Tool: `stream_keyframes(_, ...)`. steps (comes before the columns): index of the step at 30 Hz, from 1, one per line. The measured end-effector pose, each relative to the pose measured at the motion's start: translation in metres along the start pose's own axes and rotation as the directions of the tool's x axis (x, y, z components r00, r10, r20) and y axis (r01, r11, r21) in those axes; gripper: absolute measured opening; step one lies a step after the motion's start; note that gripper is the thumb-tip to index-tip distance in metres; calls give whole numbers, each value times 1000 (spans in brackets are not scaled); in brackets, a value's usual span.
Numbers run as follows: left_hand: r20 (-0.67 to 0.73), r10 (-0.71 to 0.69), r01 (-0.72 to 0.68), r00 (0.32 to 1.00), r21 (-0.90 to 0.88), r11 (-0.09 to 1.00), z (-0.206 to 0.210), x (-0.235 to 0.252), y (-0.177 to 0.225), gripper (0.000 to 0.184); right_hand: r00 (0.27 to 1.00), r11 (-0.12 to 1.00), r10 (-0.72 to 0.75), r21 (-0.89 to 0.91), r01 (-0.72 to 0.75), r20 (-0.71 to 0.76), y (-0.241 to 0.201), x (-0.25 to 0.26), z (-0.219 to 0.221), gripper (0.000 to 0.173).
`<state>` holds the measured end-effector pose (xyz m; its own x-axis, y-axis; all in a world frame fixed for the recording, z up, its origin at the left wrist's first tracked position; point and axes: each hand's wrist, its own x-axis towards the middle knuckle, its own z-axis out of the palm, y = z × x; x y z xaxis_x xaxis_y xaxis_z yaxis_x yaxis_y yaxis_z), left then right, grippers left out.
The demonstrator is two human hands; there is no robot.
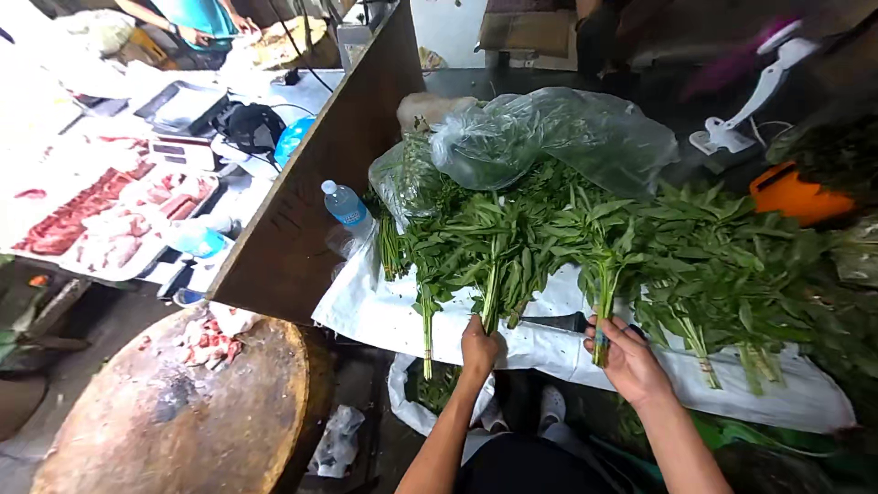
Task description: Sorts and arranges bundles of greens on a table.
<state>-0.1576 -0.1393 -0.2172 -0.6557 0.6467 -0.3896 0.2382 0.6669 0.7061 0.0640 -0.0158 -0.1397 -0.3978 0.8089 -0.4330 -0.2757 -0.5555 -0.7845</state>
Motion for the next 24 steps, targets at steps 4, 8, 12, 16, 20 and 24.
stream_keyframes(4,-22,-34,23,999,-378,926,-28,-12,5,31,999,999,-42,26,43,-12,-12,5,-5,27)
stream_keyframes(8,34,11,22,999,-836,548,-70,-38,22,30,995,993,-98,60,100,-32,-27,7,-5,26)
stream_keyframes(12,6,154,-14,988,-992,125,-93,-59,18,32,988,986,-156,65,157,-18,-44,7,0,27)
stream_keyframes(16,-73,327,-51,942,-996,-76,-111,-68,13,28,979,978,-202,55,201,14,-52,7,9,29)
stream_keyframes(20,-189,333,-189,924,-981,-32,-130,-74,19,29,978,980,-197,36,194,68,-48,0,27,30)
stream_keyframes(24,-333,308,-375,891,-923,86,-140,-76,33,30,977,984,-165,-48,173,131,-32,-1,54,35)
